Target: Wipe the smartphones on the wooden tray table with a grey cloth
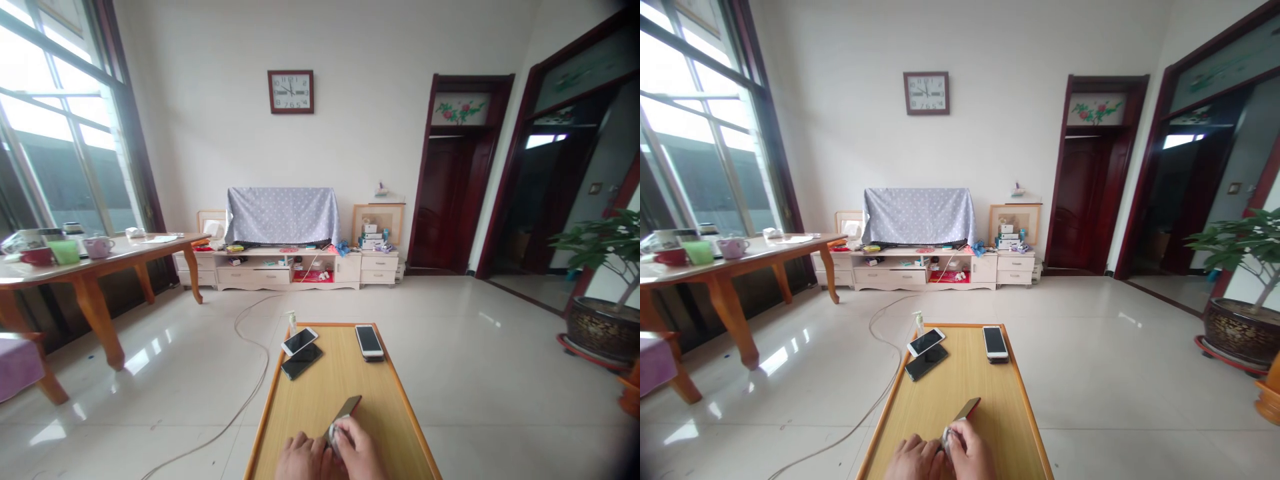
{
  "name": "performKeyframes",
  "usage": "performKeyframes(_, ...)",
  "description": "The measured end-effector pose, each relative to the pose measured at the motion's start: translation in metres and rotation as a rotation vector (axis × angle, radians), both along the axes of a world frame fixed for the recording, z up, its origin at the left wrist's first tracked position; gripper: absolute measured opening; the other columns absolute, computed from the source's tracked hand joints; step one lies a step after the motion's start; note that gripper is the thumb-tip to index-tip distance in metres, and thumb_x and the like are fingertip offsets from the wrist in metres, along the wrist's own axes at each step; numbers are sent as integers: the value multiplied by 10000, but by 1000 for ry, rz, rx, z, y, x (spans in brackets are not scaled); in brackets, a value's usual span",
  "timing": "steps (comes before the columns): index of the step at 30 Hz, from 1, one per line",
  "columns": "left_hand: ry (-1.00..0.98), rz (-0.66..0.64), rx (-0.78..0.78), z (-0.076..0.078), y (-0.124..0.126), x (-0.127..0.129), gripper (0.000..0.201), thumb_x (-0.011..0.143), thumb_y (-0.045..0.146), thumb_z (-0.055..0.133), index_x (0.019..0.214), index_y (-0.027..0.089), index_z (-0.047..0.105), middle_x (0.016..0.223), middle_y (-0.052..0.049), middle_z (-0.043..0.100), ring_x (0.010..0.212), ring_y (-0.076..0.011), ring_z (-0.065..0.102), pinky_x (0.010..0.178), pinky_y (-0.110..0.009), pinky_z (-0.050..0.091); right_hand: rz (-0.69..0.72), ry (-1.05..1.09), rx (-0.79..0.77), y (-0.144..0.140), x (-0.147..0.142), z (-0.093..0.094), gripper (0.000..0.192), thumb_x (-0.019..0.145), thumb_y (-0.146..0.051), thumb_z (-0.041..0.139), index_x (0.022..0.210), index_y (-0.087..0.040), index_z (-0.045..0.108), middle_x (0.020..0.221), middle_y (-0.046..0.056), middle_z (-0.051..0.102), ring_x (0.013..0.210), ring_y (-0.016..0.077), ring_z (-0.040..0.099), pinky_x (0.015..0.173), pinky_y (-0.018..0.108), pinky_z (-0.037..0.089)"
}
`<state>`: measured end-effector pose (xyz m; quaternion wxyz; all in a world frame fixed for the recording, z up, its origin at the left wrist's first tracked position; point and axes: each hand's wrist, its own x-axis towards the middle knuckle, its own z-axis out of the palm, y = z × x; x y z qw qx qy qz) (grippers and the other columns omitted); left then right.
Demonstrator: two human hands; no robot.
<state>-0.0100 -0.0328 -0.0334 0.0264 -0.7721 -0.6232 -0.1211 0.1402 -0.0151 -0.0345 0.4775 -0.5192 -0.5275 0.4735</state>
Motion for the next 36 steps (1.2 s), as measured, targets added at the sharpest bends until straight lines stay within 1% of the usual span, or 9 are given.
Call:
performKeyframes(4,17,-23,-142,16,-1,-1,297,981,276,387,934,241,678,905,-49,746,932,-231,658,767,-321,463,-16,11,-4,-5,-8,8,461,750,-678,634,784,-218,656,664,19,630,585,171,570,532,257,451)
performKeyframes(8,29,-42,-224,27,-6,1,247,963,306,431,1049,237,652,965,-75,735,906,-247,668,738,-327,479,-2,-30,37,-7,-8,8,407,790,-620,630,761,-214,641,684,20,641,635,178,587,576,261,463)
performKeyframes(12,33,-31,-250,36,-10,3,280,927,142,393,1050,203,637,956,-99,724,854,-232,671,725,-318,461,20,-28,56,-11,-11,12,377,825,-585,618,788,-212,651,718,26,668,674,185,616,594,260,473)
performKeyframes(14,-60,-26,-233,41,-11,2,285,947,150,353,1023,187,625,918,-101,718,798,-206,664,698,-294,438,43,-2,52,-10,-13,18,364,844,-570,602,837,-212,671,750,34,689,672,188,632,582,262,478)
performKeyframes(19,-472,-83,-198,59,-9,-3,346,1016,378,289,941,222,590,831,-57,696,748,-186,636,669,-275,399,18,-38,118,5,-3,39,319,875,-512,575,895,-224,711,802,38,732,704,196,667,614,270,494)
performKeyframes(23,-763,-66,-223,72,-7,-2,366,989,484,349,928,221,595,737,-21,652,684,-179,586,648,-276,387,-115,-153,200,21,14,50,315,895,-483,545,796,-228,700,734,18,723,677,181,658,614,254,472)
performKeyframes(26,-934,-69,-254,78,-7,-1,378,954,526,414,906,205,609,693,-5,618,659,-168,551,635,-270,389,-234,-212,222,30,26,51,319,884,-476,540,722,-226,654,675,6,696,627,172,629,586,250,440)
performKeyframes(31,-1072,-60,-294,84,-9,4,397,919,560,474,875,191,614,630,24,550,611,-137,480,597,-255,370,-339,-248,246,33,37,48,325,866,-505,540,714,-230,619,678,14,687,631,185,621,589,267,423)
performKeyframes(36,-1189,-16,-329,82,-10,10,431,879,599,518,866,180,616,646,20,556,606,-128,483,581,-248,389,-430,-155,236,30,44,61,399,901,-591,482,866,-220,623,794,51,725,695,208,666,635,290,482)
